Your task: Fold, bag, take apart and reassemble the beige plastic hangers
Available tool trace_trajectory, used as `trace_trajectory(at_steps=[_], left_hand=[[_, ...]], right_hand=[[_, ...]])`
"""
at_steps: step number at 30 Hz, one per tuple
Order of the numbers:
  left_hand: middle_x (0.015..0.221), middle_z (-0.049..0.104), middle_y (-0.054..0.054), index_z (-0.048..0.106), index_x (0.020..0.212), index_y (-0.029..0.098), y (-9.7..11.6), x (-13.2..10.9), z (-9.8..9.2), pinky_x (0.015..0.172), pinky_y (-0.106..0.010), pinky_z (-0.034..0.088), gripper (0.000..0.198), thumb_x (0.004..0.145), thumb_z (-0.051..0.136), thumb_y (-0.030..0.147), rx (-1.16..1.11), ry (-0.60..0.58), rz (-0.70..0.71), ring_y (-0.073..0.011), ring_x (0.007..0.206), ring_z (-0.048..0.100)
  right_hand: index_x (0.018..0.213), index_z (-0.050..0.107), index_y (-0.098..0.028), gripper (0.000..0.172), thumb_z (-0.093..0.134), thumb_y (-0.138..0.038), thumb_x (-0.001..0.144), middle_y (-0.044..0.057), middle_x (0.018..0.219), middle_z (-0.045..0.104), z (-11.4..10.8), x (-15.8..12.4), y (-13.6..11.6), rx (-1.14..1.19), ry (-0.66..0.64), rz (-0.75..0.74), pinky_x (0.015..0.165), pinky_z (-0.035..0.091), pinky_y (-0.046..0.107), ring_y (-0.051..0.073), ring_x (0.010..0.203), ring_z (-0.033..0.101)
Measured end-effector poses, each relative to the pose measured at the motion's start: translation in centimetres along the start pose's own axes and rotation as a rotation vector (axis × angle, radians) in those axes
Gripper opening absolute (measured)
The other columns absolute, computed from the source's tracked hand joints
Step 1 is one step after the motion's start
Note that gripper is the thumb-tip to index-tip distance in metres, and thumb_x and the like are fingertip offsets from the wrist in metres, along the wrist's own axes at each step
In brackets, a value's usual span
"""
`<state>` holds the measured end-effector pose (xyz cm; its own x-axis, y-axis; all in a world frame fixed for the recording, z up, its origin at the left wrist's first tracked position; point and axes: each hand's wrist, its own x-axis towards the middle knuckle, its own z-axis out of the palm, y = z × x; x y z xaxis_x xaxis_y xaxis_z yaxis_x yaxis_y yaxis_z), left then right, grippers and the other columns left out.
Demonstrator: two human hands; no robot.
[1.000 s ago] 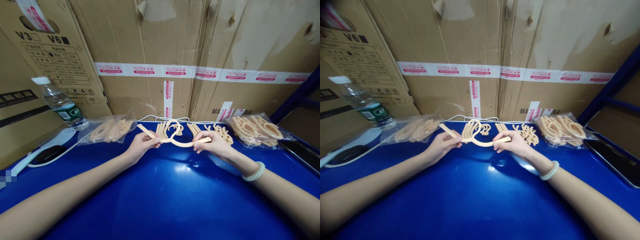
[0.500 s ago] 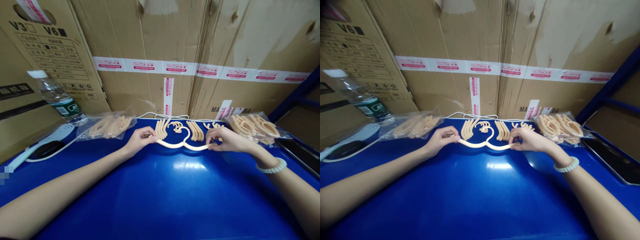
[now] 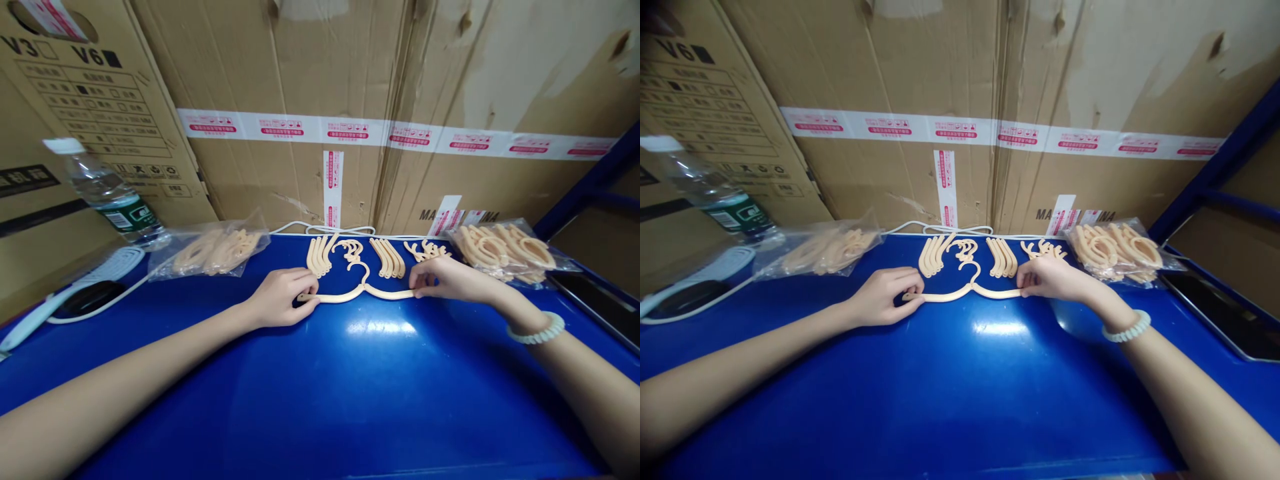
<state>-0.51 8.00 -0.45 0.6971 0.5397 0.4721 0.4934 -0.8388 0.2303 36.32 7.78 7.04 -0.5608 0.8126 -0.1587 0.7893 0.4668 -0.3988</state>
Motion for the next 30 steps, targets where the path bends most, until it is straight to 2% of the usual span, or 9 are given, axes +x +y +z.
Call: trace_trajectory(at_steps=[8, 14, 18, 24, 30], left_hand=[[0.073, 0.06, -0.002, 0.058, 0.08, 0.02, -0.1, 0.2, 0.2, 0.066, -0.029, 0.037, 0.013, 0.09, 0.057, 0.029, 0.026, 0.027, -0.108, -0.0174, 0.07, 0.054], [0.071, 0.058, -0.001, 0.058, 0.077, 0.02, -0.2, 0.4, 0.1, 0.067, -0.028, 0.037, 0.015, 0.088, 0.058, 0.029, -0.102, 0.038, -0.206, -0.0172, 0.07, 0.054], [0.076, 0.06, -0.001, 0.059, 0.076, 0.019, -0.8, 0.5, 0.1, 0.069, -0.029, 0.037, 0.02, 0.091, 0.05, 0.028, -0.253, 0.061, -0.319, -0.0168, 0.071, 0.055], [0.066, 0.058, 0.0, 0.06, 0.072, 0.019, -1.8, 0.7, -0.1, 0.066, -0.029, 0.039, 0.016, 0.074, 0.044, 0.02, -0.478, 0.101, -0.441, -0.0172, 0.066, 0.054], [0.061, 0.056, 0.002, 0.059, 0.069, 0.019, -1.7, 0.9, -0.1, 0.061, -0.027, 0.036, 0.012, 0.068, 0.048, 0.019, -0.458, 0.039, -0.459, -0.0149, 0.06, 0.051]], right_hand=[[0.077, 0.068, -0.019, 0.011, 0.064, -0.028, 0.081, 0.004, 0.074, 0.072, 0.5, 0.3, -0.3, -0.059, 0.079, 0.042, 0.064, 0.049, 0.03, 0.021, 0.069, 0.068], [0.076, 0.067, -0.019, 0.01, 0.063, -0.027, 0.082, 0.004, 0.074, 0.071, 0.6, 0.3, -0.5, -0.099, 0.069, 0.076, 0.064, 0.048, 0.03, 0.021, 0.07, 0.067], [0.075, 0.065, -0.02, 0.013, 0.065, -0.032, 0.08, 0.003, 0.072, 0.068, 0.3, 0.0, -0.2, -0.146, 0.02, 0.108, 0.06, 0.043, 0.028, 0.019, 0.067, 0.063], [0.07, 0.059, -0.021, 0.026, 0.064, -0.044, 0.08, 0.003, 0.066, 0.064, 0.1, -0.3, 0.7, -0.152, -0.045, 0.185, 0.054, 0.038, 0.028, 0.018, 0.059, 0.057], [0.072, 0.056, -0.022, 0.038, 0.061, -0.059, 0.081, 0.001, 0.059, 0.062, -0.2, -0.7, 0.7, -0.043, -0.089, 0.185, 0.051, 0.04, 0.027, 0.019, 0.053, 0.059]])
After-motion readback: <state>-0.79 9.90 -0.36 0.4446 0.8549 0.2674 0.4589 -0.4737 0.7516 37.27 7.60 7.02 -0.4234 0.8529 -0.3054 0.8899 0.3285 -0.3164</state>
